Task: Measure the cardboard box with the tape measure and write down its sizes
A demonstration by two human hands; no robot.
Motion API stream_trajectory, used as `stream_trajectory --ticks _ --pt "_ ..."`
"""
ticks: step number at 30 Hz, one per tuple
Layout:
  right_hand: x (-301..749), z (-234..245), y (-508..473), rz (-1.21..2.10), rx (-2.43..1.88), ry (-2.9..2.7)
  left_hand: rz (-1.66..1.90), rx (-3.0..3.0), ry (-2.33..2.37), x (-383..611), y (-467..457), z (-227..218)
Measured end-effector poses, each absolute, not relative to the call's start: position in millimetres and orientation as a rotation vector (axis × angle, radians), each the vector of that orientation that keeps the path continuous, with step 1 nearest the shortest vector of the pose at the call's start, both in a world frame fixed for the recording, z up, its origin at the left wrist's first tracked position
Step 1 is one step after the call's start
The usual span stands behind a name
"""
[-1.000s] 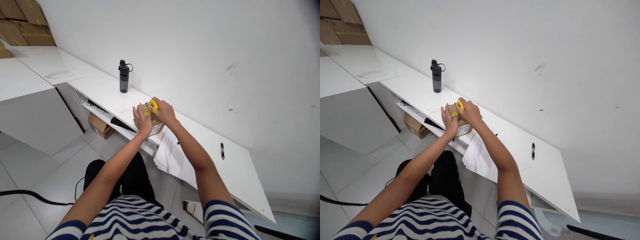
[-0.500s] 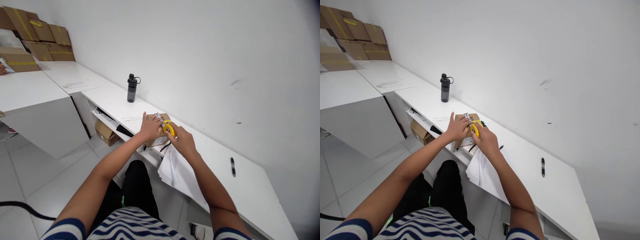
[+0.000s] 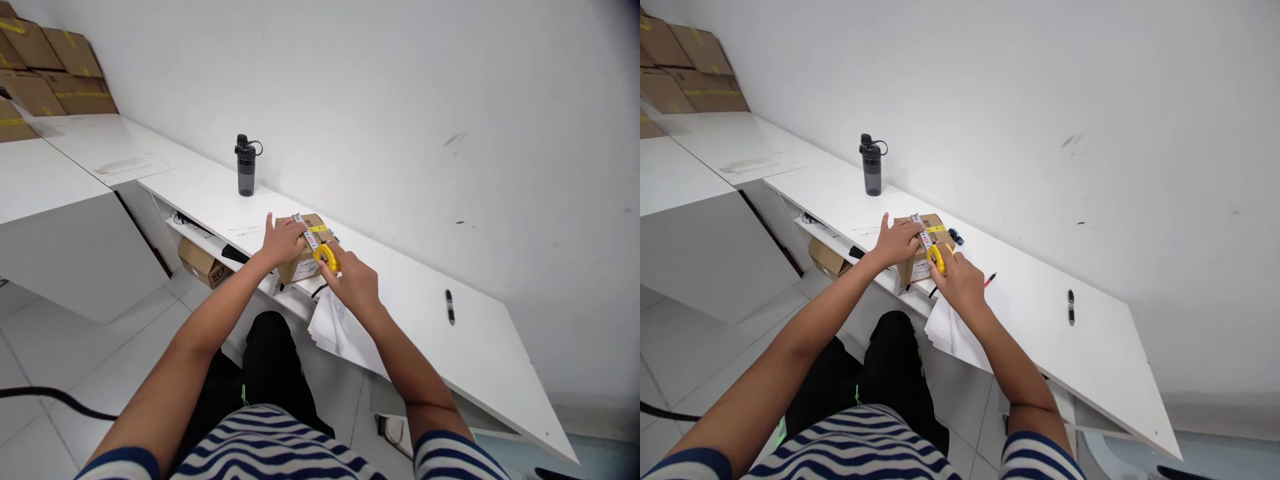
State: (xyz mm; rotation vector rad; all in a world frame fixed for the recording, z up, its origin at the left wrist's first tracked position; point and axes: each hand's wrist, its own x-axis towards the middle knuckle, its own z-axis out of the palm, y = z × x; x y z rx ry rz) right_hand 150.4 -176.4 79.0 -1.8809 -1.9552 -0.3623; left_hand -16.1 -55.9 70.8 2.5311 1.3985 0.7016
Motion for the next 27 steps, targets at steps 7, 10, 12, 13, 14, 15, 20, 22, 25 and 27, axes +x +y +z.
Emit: stream_trajectory --ticks 7,10,12,13,14,15,20,22,25,27 --pt "148 80 -169 -0.200 -1.936 -1.872 0.718 2.514 1.384 -16 -55 68" --pt "149 80 -167 -0.199 -1.920 -1.855 0.702 2.519 1.397 -16 -56 67" --pt "150 78 -167 -0.206 -1.897 -1.843 0.689 2.519 1.408 -15 -56 66" --pt "150 78 -167 -0.207 -1.889 -1.840 0.685 2.516 1.411 -15 -57 65" --pt "150 77 -167 -0.206 -1.888 -1.839 0.683 2.511 1.413 -15 -57 65" --pt "150 77 -167 -0.205 -1.895 -1.838 0.684 2.507 1.415 -15 -57 64" --pt "149 80 -168 -0.183 -1.945 -1.847 0.698 2.500 1.404 -16 -58 61" --pt "149 81 -168 -0.179 -1.935 -1.845 0.697 2.494 1.391 -16 -57 61" --pt "149 82 -168 -0.162 -1.935 -1.844 0.693 2.479 1.380 -16 -57 59" --pt "149 83 -168 -0.137 -1.949 -1.847 0.690 2.473 1.384 -16 -56 59"
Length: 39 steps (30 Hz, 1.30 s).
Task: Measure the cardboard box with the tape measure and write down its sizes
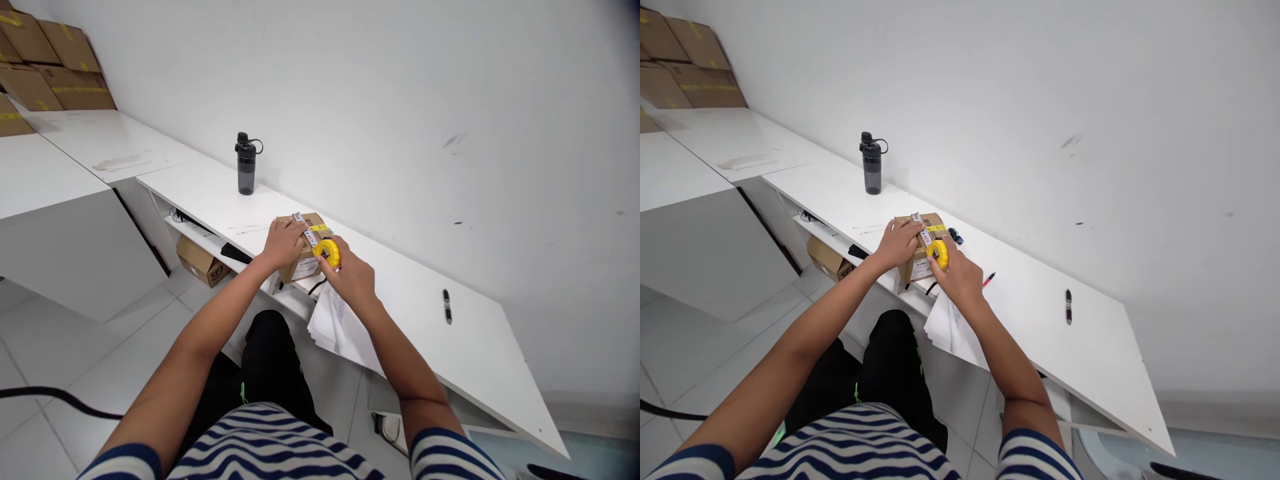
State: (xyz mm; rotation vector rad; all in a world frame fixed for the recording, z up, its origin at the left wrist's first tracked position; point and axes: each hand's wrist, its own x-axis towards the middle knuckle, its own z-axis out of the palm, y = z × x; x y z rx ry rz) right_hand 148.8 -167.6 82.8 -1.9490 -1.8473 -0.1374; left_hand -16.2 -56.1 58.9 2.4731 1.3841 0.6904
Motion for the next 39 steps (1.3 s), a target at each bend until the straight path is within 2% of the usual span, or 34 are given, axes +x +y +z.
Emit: stream_trajectory --ticks 12,20,23,30,37,39 --pt "155 89 -160 -0.066 -1.928 -1.839 0.736 2.463 1.376 -17 -50 52" --pt "187 106 -111 -0.163 -1.649 -1.708 0.955 2.345 1.238 -49 -43 25" --pt "197 109 -97 -0.034 -1.542 -1.749 1.082 2.377 1.160 -72 -56 11" --pt "189 90 -64 0.580 -1.146 -1.792 1.291 2.373 0.987 -95 -61 -4" --pt "146 68 -50 0.582 -1.072 -1.757 1.256 1.859 1.338 -132 -54 -26" --pt "130 66 -52 0.562 -1.085 -1.819 1.155 1.719 1.299 -136 -57 -39"
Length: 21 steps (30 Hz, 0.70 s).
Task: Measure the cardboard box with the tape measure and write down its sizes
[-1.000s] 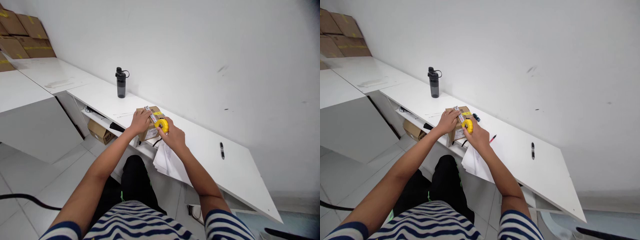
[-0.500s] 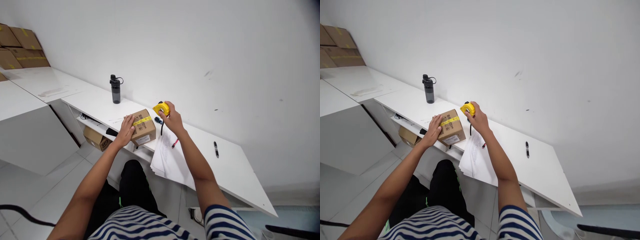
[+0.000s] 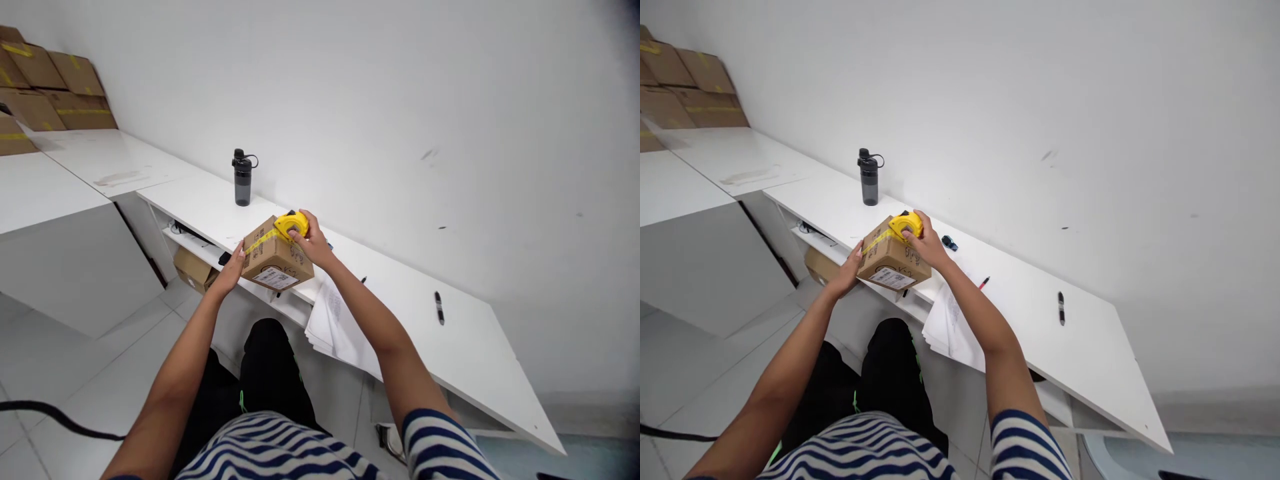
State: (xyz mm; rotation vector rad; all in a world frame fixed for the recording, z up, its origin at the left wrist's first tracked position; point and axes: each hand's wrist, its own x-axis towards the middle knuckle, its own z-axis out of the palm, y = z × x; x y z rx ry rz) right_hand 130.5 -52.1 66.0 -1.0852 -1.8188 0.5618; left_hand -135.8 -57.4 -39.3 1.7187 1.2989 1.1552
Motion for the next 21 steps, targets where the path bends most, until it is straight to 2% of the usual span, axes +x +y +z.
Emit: stream_trajectory --ticks 4,7,13,21 --pt "104 67 -57 0.567 -1.098 -2.032 0.989 1.575 1.143 -114 -67 -63" --pt "98 66 -53 0.454 -1.095 -2.168 1.107 1.527 1.223 -90 -68 -68" --pt "103 62 -35 0.384 -1.160 -2.060 1.333 1.461 1.465 -75 -59 -48" --pt "104 66 -32 0.558 -1.121 -2.018 1.505 1.342 1.213 -44 -59 -19"
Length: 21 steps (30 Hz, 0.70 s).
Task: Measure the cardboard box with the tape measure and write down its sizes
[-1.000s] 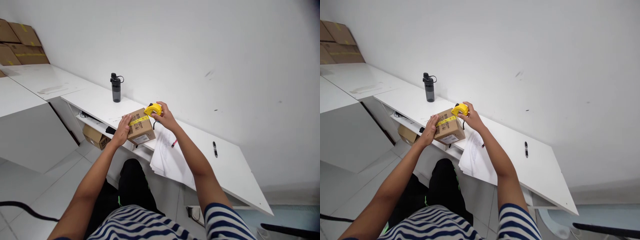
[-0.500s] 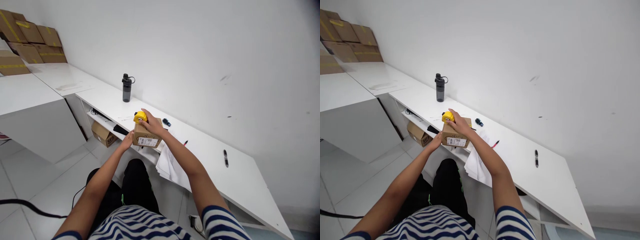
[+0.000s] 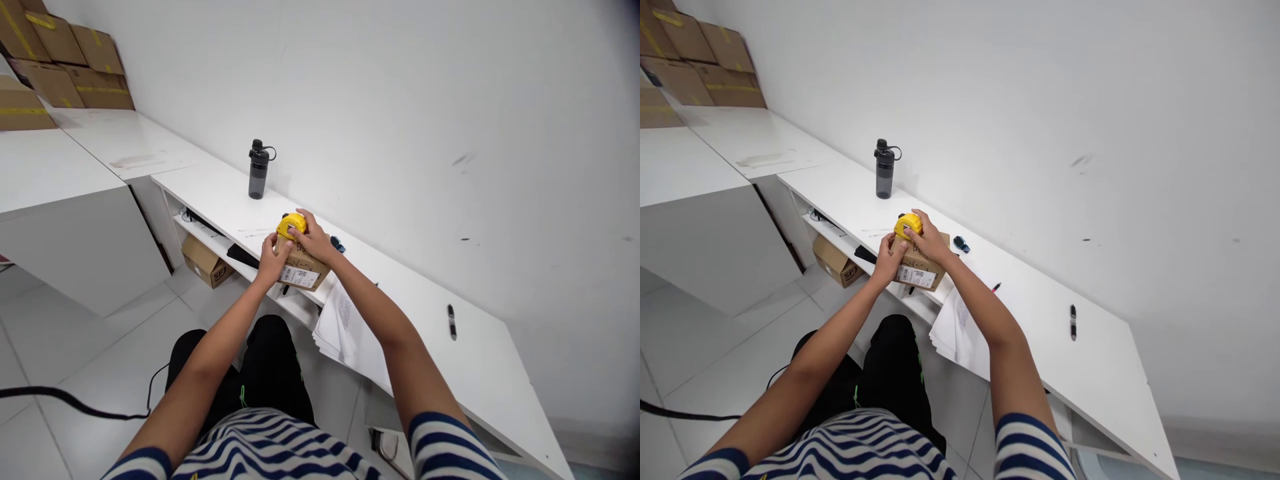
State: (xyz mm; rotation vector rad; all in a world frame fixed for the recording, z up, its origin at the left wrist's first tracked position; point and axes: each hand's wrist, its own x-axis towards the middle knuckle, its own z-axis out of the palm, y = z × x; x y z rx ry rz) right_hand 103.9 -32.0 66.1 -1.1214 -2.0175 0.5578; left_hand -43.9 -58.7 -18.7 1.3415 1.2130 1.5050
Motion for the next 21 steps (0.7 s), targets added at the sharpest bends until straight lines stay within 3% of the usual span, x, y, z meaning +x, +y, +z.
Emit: stream_trajectory --ticks 10,21 --pt "112 98 -21 0.395 -1.029 -2.535 1.387 1.451 1.234 -58 -59 -11" --pt "130 100 -26 0.424 -1.130 -2.405 1.426 1.537 1.341 -48 -55 -5"
